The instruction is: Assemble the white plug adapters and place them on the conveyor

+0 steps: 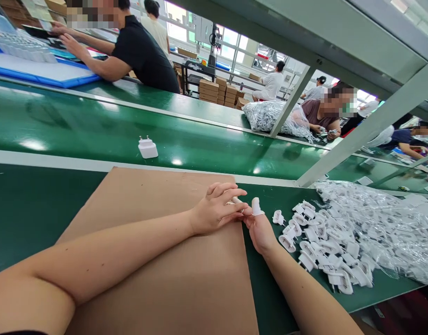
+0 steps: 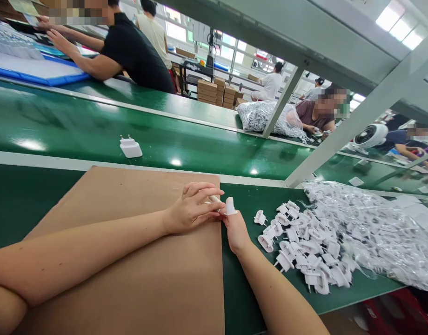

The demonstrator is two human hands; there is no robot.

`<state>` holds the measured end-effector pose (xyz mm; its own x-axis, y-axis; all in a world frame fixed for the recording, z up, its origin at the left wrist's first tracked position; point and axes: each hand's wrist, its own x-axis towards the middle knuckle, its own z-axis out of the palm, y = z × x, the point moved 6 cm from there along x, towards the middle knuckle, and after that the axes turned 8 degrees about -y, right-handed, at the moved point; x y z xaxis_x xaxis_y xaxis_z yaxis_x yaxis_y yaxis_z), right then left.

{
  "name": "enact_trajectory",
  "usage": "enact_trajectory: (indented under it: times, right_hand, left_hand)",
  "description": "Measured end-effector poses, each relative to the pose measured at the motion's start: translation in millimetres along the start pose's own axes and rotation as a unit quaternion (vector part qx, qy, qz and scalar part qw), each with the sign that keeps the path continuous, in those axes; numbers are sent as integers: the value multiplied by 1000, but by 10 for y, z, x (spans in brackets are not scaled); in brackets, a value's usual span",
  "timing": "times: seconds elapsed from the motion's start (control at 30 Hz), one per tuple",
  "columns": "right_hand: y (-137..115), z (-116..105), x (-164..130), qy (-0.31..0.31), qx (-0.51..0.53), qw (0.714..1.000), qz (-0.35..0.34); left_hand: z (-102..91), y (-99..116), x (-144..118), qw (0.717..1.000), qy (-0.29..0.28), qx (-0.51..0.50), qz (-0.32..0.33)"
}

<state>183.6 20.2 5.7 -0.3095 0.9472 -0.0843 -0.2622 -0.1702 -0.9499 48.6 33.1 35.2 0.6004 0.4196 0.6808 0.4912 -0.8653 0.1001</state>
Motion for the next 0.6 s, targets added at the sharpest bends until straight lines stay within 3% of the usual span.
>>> enact_trajectory:
  times: [0.23, 0.47, 0.6]
  right_hand:
    - [-46, -24, -9, 2, -46, 999, -7]
    - [-79, -82, -12, 20, -57, 998, -11]
    - [-84, -53, -19, 10, -60, 998, -5]
  left_hand:
    - [17, 9, -11, 1000, 3, 7, 18]
    - [3, -87, -48, 999, 19, -18, -26]
    - [-7, -50, -56, 1000, 22, -11, -11]
